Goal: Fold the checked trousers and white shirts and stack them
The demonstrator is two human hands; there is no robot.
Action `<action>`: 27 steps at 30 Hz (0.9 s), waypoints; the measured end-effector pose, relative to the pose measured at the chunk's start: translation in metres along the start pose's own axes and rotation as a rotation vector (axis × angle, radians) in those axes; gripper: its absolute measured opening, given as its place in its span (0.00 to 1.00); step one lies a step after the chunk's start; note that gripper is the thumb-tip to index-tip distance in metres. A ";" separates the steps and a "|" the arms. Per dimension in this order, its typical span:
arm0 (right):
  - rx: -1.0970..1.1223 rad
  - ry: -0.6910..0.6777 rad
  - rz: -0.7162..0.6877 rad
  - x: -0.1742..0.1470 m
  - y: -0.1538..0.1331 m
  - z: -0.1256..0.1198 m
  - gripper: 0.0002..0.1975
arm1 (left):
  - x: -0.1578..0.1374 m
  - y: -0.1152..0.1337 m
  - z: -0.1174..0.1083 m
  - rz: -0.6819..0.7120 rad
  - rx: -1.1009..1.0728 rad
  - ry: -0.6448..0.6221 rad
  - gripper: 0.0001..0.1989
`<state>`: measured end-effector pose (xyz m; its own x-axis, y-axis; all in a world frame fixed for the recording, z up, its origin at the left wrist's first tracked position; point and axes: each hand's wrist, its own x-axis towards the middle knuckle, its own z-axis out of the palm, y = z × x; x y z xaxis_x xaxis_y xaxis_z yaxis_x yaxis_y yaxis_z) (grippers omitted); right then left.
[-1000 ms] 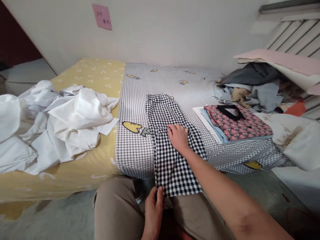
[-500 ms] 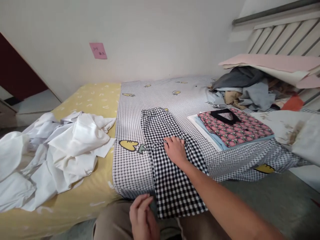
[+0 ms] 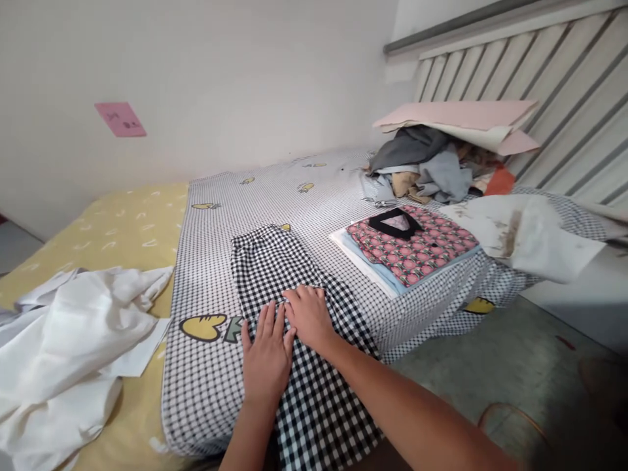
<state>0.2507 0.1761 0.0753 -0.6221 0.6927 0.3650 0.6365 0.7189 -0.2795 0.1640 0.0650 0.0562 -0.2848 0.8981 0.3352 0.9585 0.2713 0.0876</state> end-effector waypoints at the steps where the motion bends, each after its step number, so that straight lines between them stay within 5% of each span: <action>1: 0.006 -0.004 -0.004 0.000 0.000 -0.001 0.13 | -0.002 0.000 0.001 -0.006 0.012 0.009 0.29; 9: 0.036 0.014 -0.146 -0.034 0.036 -0.020 0.20 | 0.001 0.006 -0.004 -0.076 0.111 -0.046 0.30; 19: 0.215 -0.109 -0.114 -0.089 0.098 -0.036 0.24 | 0.007 0.015 -0.013 -0.179 0.166 -0.169 0.31; 22: 0.557 -0.057 0.048 -0.114 0.124 -0.044 0.19 | 0.009 0.017 -0.013 -0.194 0.160 -0.173 0.30; 27: 1.112 0.085 0.667 -0.174 0.151 -0.055 0.19 | 0.012 0.020 -0.016 -0.210 0.160 -0.171 0.30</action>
<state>0.4803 0.1611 0.0188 -0.2770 0.9571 -0.0855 0.0677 -0.0693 -0.9953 0.1802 0.0755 0.0771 -0.4870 0.8583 0.1618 0.8684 0.4957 -0.0155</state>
